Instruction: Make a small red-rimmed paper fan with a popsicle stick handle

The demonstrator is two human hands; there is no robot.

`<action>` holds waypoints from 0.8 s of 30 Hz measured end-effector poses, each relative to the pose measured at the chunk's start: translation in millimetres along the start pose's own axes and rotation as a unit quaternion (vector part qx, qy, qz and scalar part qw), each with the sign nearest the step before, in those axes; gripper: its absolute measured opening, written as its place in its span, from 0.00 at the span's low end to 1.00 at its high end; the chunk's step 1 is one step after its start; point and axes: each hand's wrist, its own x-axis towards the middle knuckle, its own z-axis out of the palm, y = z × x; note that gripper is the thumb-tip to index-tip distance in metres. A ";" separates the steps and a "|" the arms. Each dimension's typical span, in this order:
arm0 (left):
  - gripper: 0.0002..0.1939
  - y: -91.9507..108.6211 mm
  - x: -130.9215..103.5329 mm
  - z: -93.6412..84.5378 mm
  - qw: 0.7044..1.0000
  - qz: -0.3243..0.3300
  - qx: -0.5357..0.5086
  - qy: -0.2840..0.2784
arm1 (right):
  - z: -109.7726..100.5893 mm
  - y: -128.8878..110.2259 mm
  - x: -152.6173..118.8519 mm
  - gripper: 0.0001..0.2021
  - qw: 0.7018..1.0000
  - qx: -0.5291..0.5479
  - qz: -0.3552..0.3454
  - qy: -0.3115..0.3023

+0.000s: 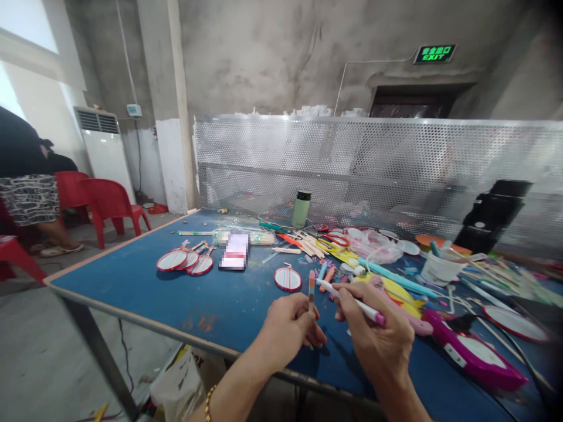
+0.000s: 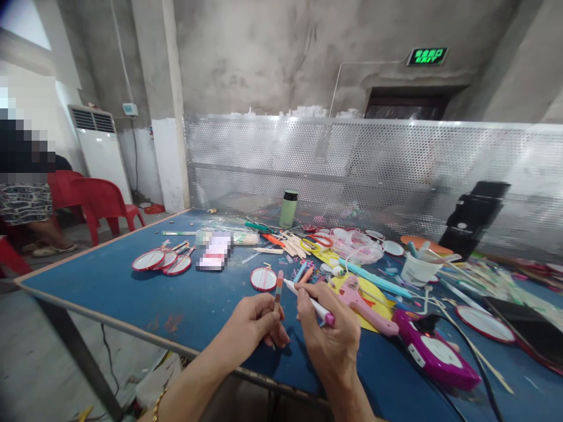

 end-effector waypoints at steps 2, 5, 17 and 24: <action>0.06 0.4 0.6 -0.2 1.000 -0.005 -0.002 0.000 | 0.7 -0.3 0.3 0.07 1.000 0.003 -0.006 -0.003; 0.06 0.9 1.3 -0.5 1.000 -0.009 0.004 0.002 | 1.6 -0.6 1.0 0.07 1.000 0.005 -0.008 -0.007; 0.07 -2.4 1.2 -1.1 1.000 -0.002 0.007 -0.003 | 3.8 3.1 -1.2 0.06 1.000 0.020 -0.010 -0.005; 0.07 -1.0 1.2 -1.2 1.000 -0.003 0.004 -0.004 | 3.3 2.1 -0.3 0.06 1.000 0.013 0.007 0.010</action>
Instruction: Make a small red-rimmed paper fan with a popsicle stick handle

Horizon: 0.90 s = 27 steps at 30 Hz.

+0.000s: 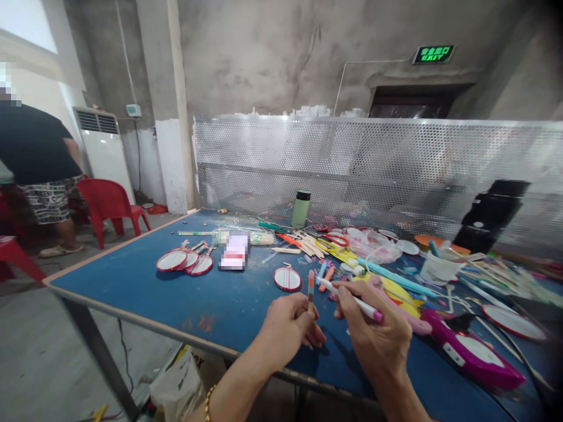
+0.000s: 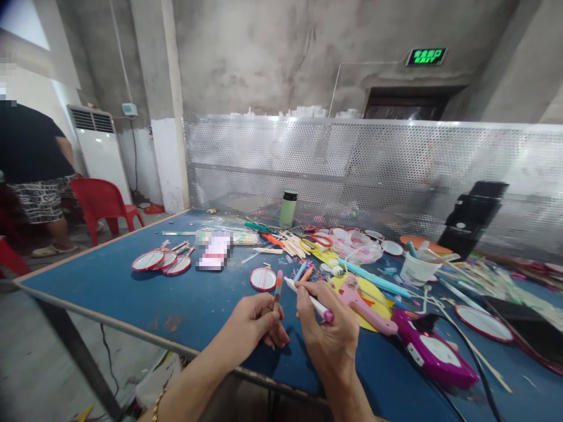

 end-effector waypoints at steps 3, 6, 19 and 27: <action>0.08 0.0 0.2 0.2 1.000 0.002 -0.001 0.000 | 0.8 -0.9 0.4 0.06 1.000 0.006 -0.008 0.000; 0.09 -0.1 0.6 0.2 1.000 -0.002 0.004 0.002 | 1.8 -1.4 1.0 0.07 1.000 -0.001 -0.014 -0.014; 0.08 1.6 -1.0 0.6 1.000 -0.001 0.004 -0.001 | 1.5 -1.6 2.0 0.07 1.000 0.013 -0.009 0.000; 0.06 1.7 -0.1 0.0 1.000 0.003 0.005 -0.004 | 0.7 -1.0 1.7 0.07 1.000 0.000 -0.012 -0.015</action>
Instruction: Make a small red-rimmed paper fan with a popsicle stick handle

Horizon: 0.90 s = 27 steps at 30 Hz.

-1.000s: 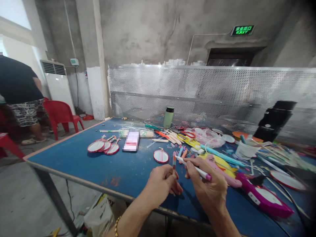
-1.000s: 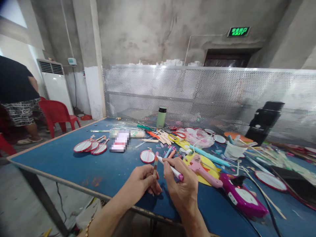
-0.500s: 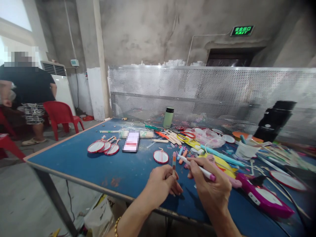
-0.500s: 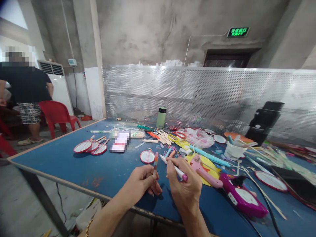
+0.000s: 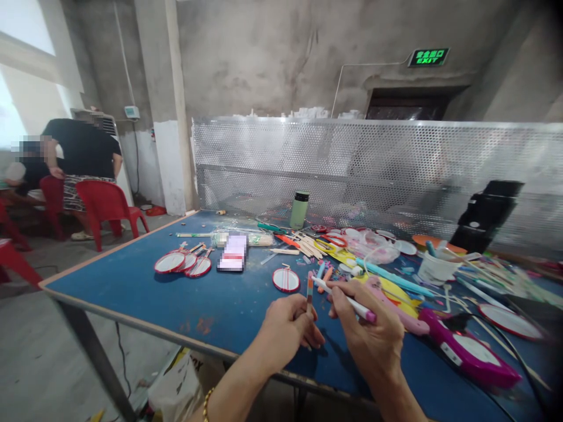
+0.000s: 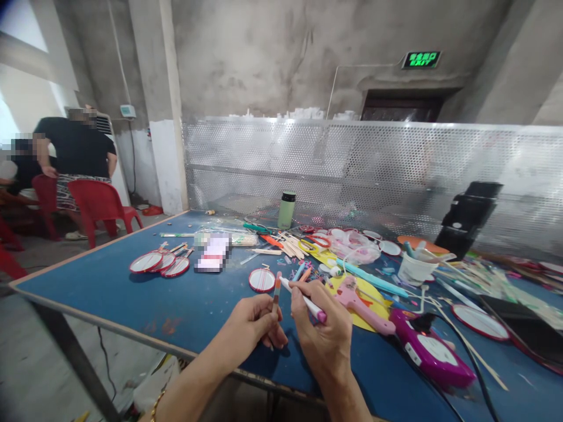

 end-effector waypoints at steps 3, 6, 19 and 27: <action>0.06 1.4 -0.8 0.2 1.000 -0.003 -0.003 -0.004 | 0.4 1.1 0.0 0.06 1.000 -0.001 0.007 0.010; 0.06 3.3 -2.0 0.7 1.000 -0.003 0.004 -0.001 | 1.3 1.0 0.8 0.06 1.000 -0.002 0.003 0.002; 0.06 1.7 -1.9 0.7 1.000 -0.005 0.002 0.001 | 0.6 2.9 0.4 0.06 1.000 0.009 -0.004 0.000; 0.06 0.8 -0.2 0.6 1.000 -0.004 0.001 0.004 | 0.3 4.3 0.5 0.06 1.000 0.008 -0.005 0.005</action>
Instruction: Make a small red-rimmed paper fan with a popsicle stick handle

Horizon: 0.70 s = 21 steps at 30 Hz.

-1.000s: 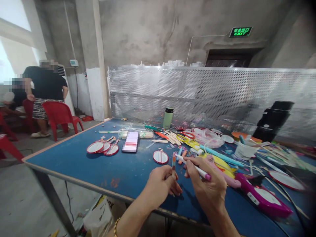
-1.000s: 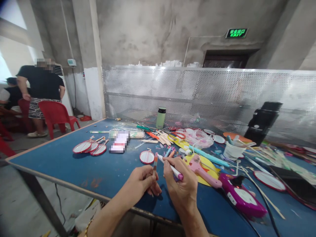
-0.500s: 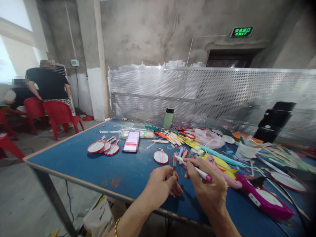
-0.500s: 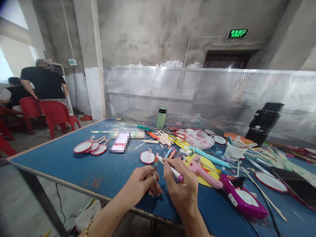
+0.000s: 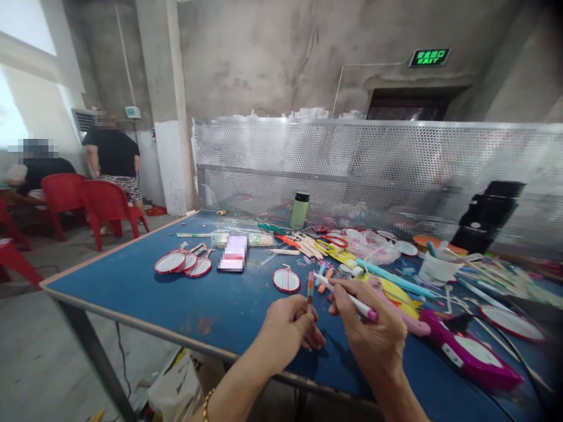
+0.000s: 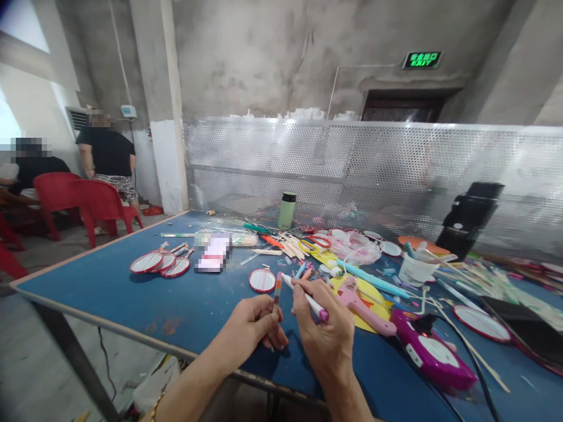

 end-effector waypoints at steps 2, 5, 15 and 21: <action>0.05 1.2 -0.4 0.0 1.000 -0.002 0.002 0.001 | 0.1 0.5 0.2 0.06 1.000 -0.001 -0.003 -0.007; 0.05 1.4 -1.1 0.1 1.000 -0.004 0.003 0.000 | 0.4 0.3 -0.1 0.06 1.000 0.000 -0.012 -0.011; 0.05 -3.6 1.1 0.1 1.000 0.003 0.000 0.002 | 0.2 -0.4 -0.9 0.06 1.000 -0.002 -0.016 -0.002; 0.05 -2.7 0.7 0.4 1.000 0.000 0.000 0.004 | -0.5 -2.9 -0.2 0.06 1.000 -0.003 -0.009 0.005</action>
